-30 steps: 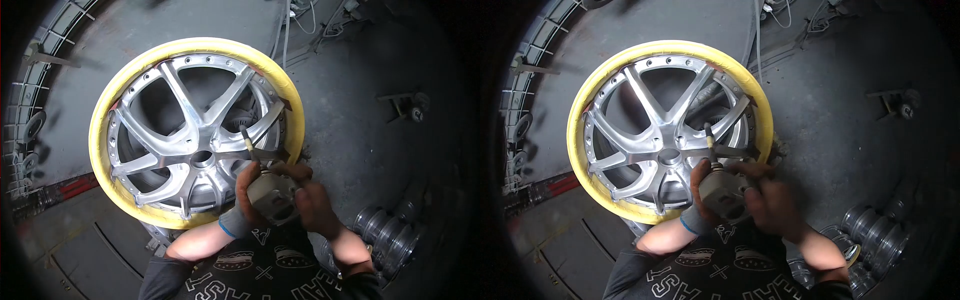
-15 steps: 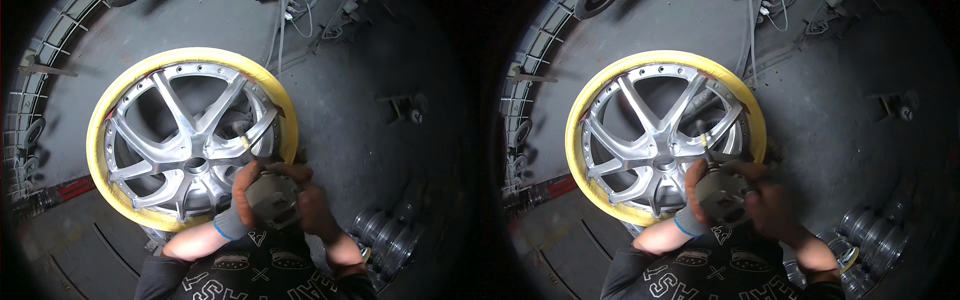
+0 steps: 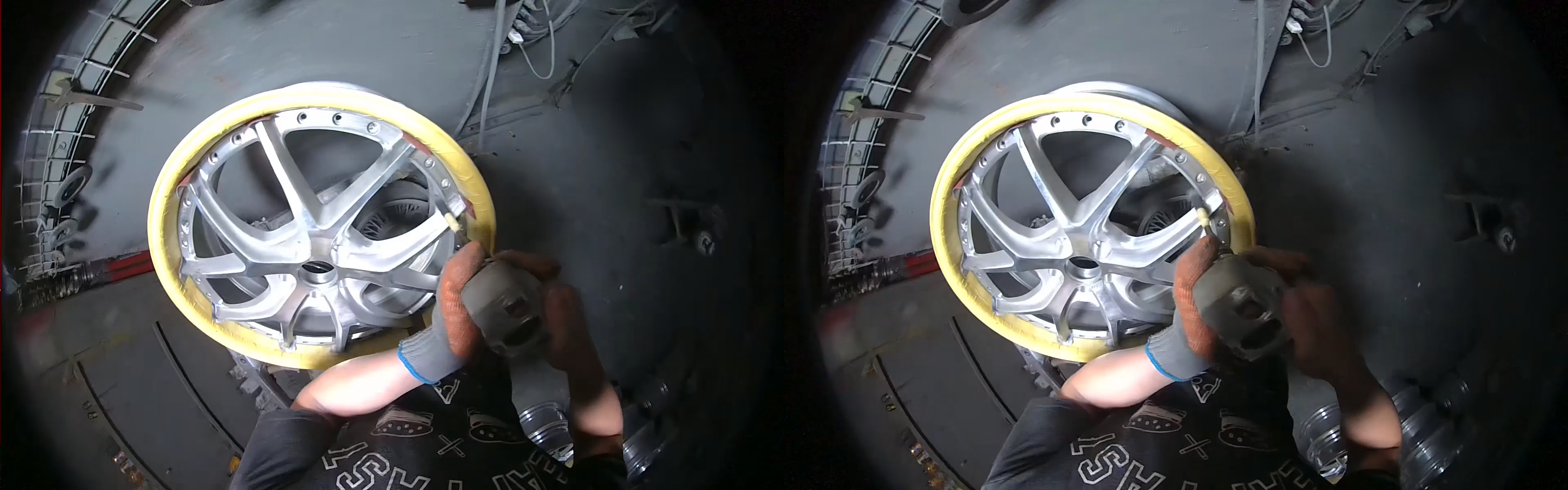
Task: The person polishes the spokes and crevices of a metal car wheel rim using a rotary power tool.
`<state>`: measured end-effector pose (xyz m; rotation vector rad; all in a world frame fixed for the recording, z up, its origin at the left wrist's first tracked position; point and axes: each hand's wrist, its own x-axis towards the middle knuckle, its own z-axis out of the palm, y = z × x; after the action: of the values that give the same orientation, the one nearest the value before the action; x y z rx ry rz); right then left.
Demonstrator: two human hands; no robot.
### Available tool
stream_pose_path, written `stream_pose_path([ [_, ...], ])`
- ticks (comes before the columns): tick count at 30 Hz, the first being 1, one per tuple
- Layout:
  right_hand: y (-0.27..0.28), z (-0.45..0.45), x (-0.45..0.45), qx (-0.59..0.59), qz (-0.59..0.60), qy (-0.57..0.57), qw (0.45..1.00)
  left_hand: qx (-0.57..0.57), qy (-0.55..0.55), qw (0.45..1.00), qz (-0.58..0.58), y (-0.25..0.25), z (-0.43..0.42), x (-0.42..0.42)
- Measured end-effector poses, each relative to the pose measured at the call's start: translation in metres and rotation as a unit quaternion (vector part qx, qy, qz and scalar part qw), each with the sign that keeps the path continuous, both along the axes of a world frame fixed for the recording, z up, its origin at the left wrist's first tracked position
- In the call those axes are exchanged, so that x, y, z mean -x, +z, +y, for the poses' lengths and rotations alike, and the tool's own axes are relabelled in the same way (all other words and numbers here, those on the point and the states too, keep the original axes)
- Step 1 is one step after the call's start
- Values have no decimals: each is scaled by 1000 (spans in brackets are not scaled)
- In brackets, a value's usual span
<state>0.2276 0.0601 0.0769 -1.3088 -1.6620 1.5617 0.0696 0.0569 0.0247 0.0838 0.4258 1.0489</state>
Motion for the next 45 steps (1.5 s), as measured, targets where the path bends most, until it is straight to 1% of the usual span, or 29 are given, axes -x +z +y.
stream_pose_path([
  [1,-1,0,0,-11,-21,17,1000,2,3,1000,4,7,-2,2],
  [2,-1,1,0,-23,-42,35,998,-20,20,997,77,17,-5,4],
  [4,-6,-5,0,-41,-43,28,998,-43,36,987,148,19,-11,6],
  [5,-7,-9,1,-47,-43,25,998,87,43,995,8,6,-19,6],
  [6,-10,-15,7,-33,11,-2,999,215,48,966,-133,-1,-24,7],
  [7,-9,-22,14,-19,64,-32,997,217,45,966,-134,-6,-31,13],
  [10,-6,-30,25,-12,50,-18,999,204,33,968,-140,-12,-46,27],
  [11,-6,-35,30,-13,47,-22,999,169,38,984,-35,-11,-51,31],
  [13,-7,-45,42,-19,43,-39,998,129,39,989,68,-14,-58,41],
  [15,-5,-51,49,-25,4,-28,999,211,44,969,-122,-18,-62,56],
  [17,-5,-57,59,-30,-38,-17,999,185,30,973,-135,-12,-64,69],
  [19,-12,-67,75,-42,3,-39,998,161,21,976,-145,-11,-69,83],
  [20,-12,-71,79,-42,1,-39,998,96,10,995,-29,-20,-77,92],
  [21,-11,-75,83,-32,-27,-31,999,29,0,996,87,-31,-86,99],
  [23,-12,-78,92,-23,-55,-23,998,-106,-20,943,314,-51,-101,113],
  [25,-13,-79,100,-55,-30,-35,997,-171,-29,892,418,-41,-95,121],
  [26,-14,-78,99,-55,-33,-36,997,-138,-67,923,353,-33,-93,124],
  [28,-16,-74,93,-51,-2,-31,998,-106,-105,948,282,-12,-77,117],
  [29,-18,-74,88,-51,-6,-31,998,29,-93,994,47,-4,-70,109],
  [30,-20,-74,81,-50,14,-39,998,93,-82,989,-77,-4,-67,98],
  [31,-21,-73,74,-49,36,-46,997,164,-72,965,-193,-3,-65,87],
  [32,-18,-69,66,-49,35,-43,997,170,-61,931,-317,-7,-64,72],
  [34,-10,-56,47,-13,47,-22,999,172,-45,883,-434,-7,-57,49],
  [35,-12,-51,38,-13,49,-18,999,158,-61,936,-307,-4,-52,40],
  [37,-16,-44,20,-12,50,-14,999,143,-72,972,-174,3,-43,24],
  [40,-23,-33,-5,-12,32,9,999,115,-32,979,-168,2,-35,5],
  [42,-27,-29,-16,-12,17,14,1000,107,-39,966,-234,-14,-33,-3],
  [43,-29,-28,-19,-12,9,16,1000,109,-36,966,-231,-16,-31,-4],
  [45,-35,-27,-25,-12,13,15,1000,52,-74,979,-184,-19,-25,-5],
])
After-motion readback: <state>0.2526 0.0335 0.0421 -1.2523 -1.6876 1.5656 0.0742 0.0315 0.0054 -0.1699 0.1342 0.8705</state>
